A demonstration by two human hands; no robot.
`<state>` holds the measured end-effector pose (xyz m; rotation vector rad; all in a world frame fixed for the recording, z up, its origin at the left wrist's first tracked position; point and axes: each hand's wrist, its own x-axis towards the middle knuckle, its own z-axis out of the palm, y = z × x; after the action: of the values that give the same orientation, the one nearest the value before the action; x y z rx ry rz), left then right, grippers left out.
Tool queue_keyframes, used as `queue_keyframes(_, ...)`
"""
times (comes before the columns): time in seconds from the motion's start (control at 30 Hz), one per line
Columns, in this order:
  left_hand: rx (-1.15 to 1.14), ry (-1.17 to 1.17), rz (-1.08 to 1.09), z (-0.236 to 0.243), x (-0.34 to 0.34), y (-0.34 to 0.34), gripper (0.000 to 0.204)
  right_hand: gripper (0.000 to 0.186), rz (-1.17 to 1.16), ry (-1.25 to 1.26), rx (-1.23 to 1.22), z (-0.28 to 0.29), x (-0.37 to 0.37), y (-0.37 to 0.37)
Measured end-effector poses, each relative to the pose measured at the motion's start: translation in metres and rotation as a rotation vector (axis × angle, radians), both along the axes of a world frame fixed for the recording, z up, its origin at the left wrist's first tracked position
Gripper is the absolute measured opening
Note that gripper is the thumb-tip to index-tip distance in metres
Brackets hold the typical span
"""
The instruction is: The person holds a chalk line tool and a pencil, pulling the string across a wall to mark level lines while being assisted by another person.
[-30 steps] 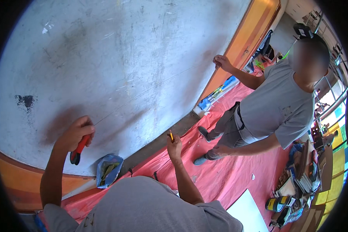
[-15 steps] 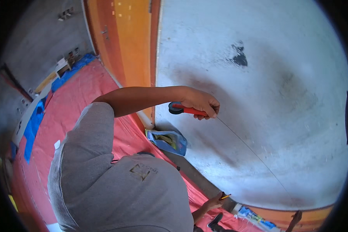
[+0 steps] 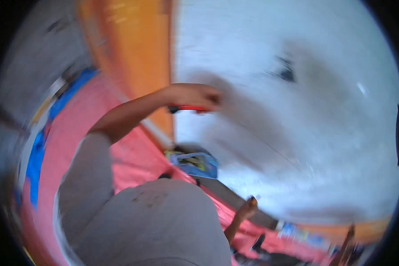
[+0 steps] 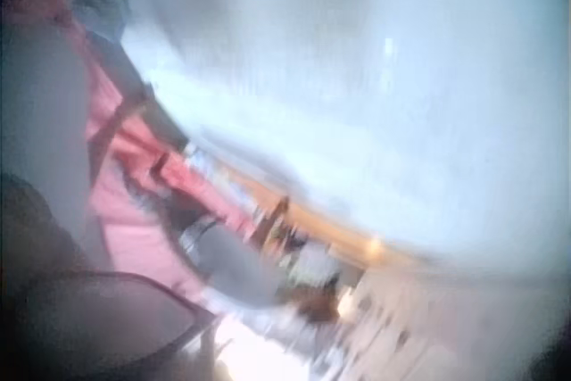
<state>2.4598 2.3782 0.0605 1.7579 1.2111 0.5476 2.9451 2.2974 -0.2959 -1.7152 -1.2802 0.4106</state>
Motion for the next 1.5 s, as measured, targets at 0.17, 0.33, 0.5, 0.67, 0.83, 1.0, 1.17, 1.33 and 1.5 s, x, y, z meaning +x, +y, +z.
queue_keyframes(0.17,-0.088,-0.034,0.232,0.013,-0.048,-0.009,0.011,0.027,-0.015,0.090,-0.051,-0.024,-0.069,-0.014)
queue_keyframes(0.33,-0.157,-0.264,0.124,0.001,-0.077,0.017,0.017,0.019,-0.093,0.043,0.100,0.043,-0.109,-0.028)
queue_keyframes(0.5,-0.152,-0.257,0.116,-0.002,-0.072,0.033,0.014,0.018,-0.134,0.104,0.094,0.048,-0.121,-0.042)
queue_keyframes(0.67,-0.078,-0.249,0.138,-0.003,-0.079,0.031,0.012,0.019,-0.147,0.079,0.055,0.042,-0.121,-0.042)
queue_keyframes(0.83,-0.086,-0.307,0.213,0.001,-0.073,0.020,0.009,0.016,-0.164,0.063,0.057,0.047,-0.107,-0.038)
queue_keyframes(1.0,-0.070,-0.353,0.189,-0.003,-0.080,0.018,0.010,0.017,-0.139,0.045,0.080,0.057,-0.092,-0.029)
queue_keyframes(1.17,-0.045,-0.422,0.269,-0.012,-0.082,0.016,0.014,0.018,-0.125,0.061,0.068,0.057,-0.084,-0.022)
queue_keyframes(1.33,-0.050,-0.500,0.201,-0.010,-0.083,0.013,0.018,0.018,-0.115,0.061,0.096,0.052,-0.085,-0.019)
queue_keyframes(1.5,-0.042,-0.498,0.221,-0.015,-0.088,0.014,0.016,0.018,-0.120,0.042,0.100,0.053,-0.086,-0.019)
